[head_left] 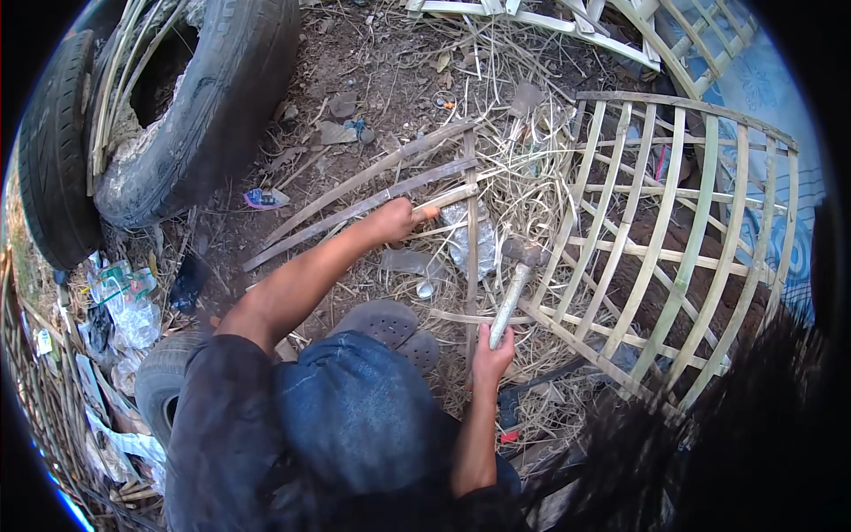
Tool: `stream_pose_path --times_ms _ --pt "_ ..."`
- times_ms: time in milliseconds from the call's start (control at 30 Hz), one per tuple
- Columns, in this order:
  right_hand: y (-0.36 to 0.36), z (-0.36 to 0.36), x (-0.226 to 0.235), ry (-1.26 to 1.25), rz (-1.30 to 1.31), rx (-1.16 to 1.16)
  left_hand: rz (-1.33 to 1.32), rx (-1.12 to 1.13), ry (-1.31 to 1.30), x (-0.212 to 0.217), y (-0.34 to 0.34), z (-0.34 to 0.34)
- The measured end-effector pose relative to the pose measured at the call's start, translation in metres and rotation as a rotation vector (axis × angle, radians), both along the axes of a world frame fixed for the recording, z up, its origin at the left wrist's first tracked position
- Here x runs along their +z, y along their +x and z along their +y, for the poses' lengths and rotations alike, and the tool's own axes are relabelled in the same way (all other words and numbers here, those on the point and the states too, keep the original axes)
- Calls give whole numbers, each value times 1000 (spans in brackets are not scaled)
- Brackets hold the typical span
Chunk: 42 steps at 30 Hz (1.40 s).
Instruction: The person whittles a bamboo strip with a blade, then uses a hammer to drive a nail through the bamboo piece while working on the ground.
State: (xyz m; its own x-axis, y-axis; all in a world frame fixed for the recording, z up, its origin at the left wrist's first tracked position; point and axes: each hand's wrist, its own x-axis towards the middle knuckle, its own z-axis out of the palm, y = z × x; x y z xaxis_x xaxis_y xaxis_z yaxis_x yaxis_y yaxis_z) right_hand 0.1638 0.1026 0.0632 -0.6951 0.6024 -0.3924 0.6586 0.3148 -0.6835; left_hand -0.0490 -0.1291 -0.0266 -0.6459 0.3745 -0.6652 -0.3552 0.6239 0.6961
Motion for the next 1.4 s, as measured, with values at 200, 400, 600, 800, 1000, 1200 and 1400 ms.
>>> stream_pose_path --times_ms 200,400,600,800,1000,1200,1400 --pt "-6 -2 11 -197 85 -13 17 8 69 11 -3 0" --pt "-46 -8 45 -436 64 17 -7 -116 29 4 8 -11" --pt "-60 -15 46 -452 68 36 46 -144 41 4 2 3" --pt "-74 -19 40 -432 -40 152 -14 -119 16 6 4 1" --pt "-62 0 29 -184 200 96 5 -112 38 7 3 10" --pt "-97 4 88 204 131 401 49 -98 -3 9 6 3" --pt "-116 3 116 536 33 693 53 -79 -2 21 5 6"
